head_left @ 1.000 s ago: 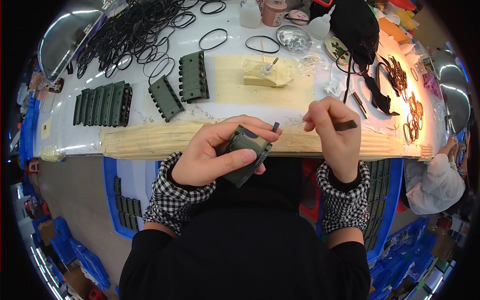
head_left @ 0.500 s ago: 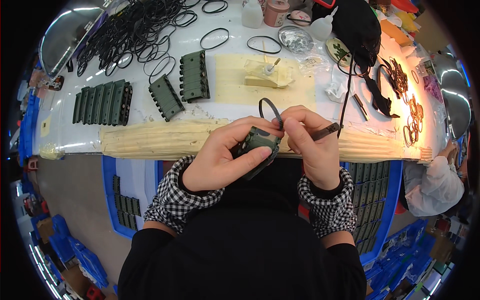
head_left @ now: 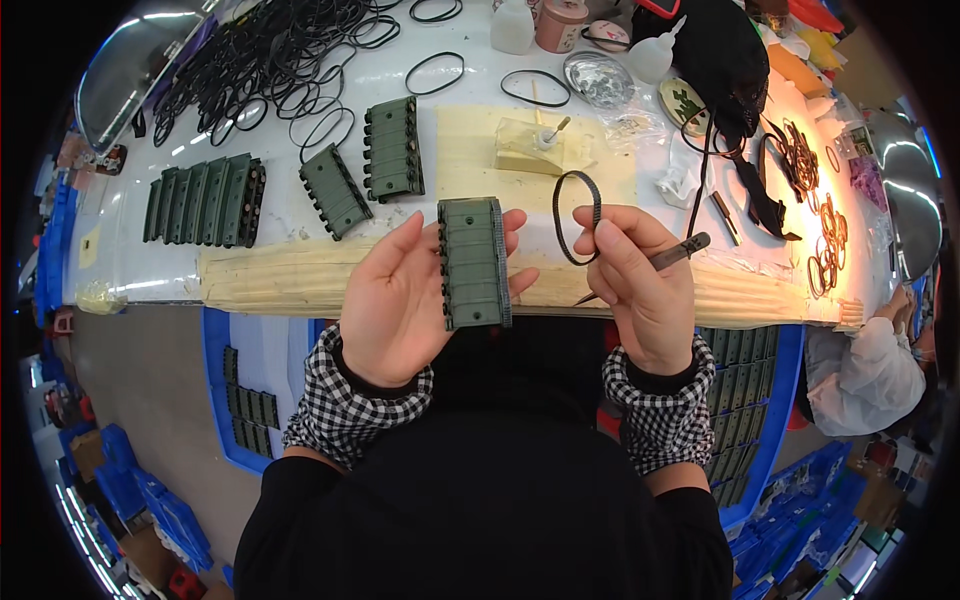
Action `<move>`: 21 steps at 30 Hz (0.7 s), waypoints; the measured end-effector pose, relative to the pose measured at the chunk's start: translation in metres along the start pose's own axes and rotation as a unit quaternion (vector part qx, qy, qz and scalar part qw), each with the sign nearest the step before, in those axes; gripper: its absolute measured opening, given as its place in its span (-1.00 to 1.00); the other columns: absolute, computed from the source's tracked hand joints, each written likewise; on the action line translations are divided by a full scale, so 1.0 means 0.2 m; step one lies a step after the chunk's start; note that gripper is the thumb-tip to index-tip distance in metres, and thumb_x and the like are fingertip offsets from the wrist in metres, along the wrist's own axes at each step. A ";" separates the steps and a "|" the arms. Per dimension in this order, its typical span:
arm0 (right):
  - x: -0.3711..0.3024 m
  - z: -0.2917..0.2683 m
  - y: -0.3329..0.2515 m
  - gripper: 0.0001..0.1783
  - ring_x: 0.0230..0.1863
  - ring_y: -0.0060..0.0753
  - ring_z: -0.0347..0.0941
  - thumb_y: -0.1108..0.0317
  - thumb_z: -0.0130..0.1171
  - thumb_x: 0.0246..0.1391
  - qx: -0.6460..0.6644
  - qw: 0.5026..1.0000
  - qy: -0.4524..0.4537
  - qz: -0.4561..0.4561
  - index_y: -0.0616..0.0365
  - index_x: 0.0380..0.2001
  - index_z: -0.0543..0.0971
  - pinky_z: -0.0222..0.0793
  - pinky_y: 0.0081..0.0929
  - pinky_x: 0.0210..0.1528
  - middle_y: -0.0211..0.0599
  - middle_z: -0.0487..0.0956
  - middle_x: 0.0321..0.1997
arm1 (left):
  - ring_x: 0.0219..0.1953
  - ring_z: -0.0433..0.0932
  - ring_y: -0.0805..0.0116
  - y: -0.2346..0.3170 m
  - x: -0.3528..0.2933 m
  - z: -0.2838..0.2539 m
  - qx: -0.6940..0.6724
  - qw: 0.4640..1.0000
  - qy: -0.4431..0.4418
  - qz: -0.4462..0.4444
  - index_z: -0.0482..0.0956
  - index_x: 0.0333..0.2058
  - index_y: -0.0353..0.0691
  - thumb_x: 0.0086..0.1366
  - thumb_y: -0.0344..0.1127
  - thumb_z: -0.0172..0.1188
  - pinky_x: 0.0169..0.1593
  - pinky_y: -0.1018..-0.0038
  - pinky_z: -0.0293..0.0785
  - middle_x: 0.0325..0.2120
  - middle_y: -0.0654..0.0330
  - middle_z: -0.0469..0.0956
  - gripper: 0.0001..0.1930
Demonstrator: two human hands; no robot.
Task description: Assemble small plastic components by inserting wires into casings using tweezers.
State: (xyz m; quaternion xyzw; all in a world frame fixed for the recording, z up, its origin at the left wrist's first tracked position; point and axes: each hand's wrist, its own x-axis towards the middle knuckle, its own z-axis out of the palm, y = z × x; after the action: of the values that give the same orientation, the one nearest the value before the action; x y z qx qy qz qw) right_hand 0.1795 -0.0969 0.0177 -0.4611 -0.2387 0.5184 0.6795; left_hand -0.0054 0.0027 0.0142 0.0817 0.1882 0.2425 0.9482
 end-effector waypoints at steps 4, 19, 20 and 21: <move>0.01 0.02 -0.01 -0.82 -0.58 -0.80 0.23 0.41 0.13 0.20 0.010 1.000 0.010 0.008 0.33 -0.23 0.55 0.07 -0.79 -0.58 -0.24 0.61 -0.33 | 0.16 0.36 0.12 -0.02 -0.01 -0.03 0.078 0.996 -0.004 0.030 0.03 0.29 -0.39 0.48 -0.08 -0.37 0.30 -0.03 0.18 0.23 -0.10 0.18 -0.43; 0.01 0.14 0.11 -0.92 -0.62 -0.93 0.18 0.48 0.24 0.08 -0.227 0.967 -0.005 -0.111 0.28 -0.39 0.58 -0.02 -0.86 -0.60 -0.53 0.56 -0.52 | 0.21 0.25 0.40 -0.12 -0.03 -0.03 0.386 0.913 -0.065 0.113 -0.03 0.31 -0.40 0.34 -0.43 0.09 0.22 0.45 0.24 0.16 0.10 0.27 -0.34; 0.01 0.15 0.11 -0.92 -0.61 -0.92 0.21 0.48 0.24 0.09 -0.216 0.971 -0.008 -0.105 0.28 -0.38 0.58 0.00 -0.86 -0.59 -0.53 0.56 -0.52 | 0.19 0.27 0.39 -0.11 -0.04 -0.03 0.381 0.917 -0.061 0.107 -0.03 0.31 -0.39 0.33 -0.44 0.11 0.21 0.44 0.28 0.14 0.10 0.28 -0.33; 0.01 0.16 0.11 -0.92 -0.60 -0.91 0.24 0.49 0.23 0.09 -0.204 0.974 -0.011 -0.099 0.29 -0.38 0.58 0.02 -0.87 -0.59 -0.52 0.56 -0.52 | 0.18 0.30 0.38 -0.10 -0.05 -0.02 0.375 0.920 -0.056 0.101 -0.03 0.31 -0.39 0.31 -0.45 0.13 0.20 0.44 0.31 0.13 0.09 0.29 -0.31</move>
State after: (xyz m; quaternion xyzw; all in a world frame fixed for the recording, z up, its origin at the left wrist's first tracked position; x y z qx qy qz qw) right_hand 0.1437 -0.0826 0.0123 -0.5583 -0.3917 0.3941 0.6160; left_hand -0.0057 -0.0194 0.0082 0.4631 0.2026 0.2440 0.8276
